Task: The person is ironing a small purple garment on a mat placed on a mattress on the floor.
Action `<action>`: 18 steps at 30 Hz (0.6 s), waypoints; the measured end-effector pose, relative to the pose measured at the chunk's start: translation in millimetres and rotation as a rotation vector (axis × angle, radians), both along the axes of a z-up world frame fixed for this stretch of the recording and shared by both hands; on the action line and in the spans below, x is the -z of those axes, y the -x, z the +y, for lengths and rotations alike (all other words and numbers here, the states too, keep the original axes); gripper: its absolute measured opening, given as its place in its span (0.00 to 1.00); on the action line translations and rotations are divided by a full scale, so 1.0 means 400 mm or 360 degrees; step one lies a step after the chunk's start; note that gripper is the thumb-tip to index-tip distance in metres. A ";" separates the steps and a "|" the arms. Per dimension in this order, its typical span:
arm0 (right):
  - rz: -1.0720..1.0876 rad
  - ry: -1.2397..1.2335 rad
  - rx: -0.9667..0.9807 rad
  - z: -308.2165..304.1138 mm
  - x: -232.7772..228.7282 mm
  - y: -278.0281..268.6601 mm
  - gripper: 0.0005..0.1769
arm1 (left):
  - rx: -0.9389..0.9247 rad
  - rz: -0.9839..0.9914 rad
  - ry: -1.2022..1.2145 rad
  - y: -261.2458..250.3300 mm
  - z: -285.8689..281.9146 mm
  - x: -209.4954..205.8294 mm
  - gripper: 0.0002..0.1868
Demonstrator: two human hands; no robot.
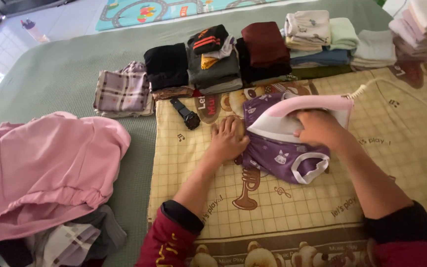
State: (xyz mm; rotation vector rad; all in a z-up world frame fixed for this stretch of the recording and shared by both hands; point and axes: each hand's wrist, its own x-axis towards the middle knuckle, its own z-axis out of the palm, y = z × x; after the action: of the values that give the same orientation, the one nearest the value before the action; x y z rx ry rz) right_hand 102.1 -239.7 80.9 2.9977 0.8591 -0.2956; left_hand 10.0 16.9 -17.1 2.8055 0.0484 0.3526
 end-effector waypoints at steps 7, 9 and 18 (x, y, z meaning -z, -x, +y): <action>-0.0166 -0.0075 0.0176 -0.091 0.091 -0.176 0.32 | 0.0150 0.0495 0.0006 0.014 0.009 -0.069 0.47; -0.0132 -0.0082 0.0133 -0.102 0.094 -0.174 0.33 | 0.0176 0.0577 0.0054 0.011 0.017 -0.076 0.50; 0.0092 -0.0262 -0.0214 0.017 0.045 0.010 0.35 | 0.0513 0.0700 0.0515 0.000 0.075 -0.088 0.57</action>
State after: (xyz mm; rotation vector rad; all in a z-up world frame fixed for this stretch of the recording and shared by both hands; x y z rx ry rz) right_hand 98.0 -232.8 62.9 3.0729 1.1384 -0.3255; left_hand 10.1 46.7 18.3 2.4587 -0.2253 -0.3217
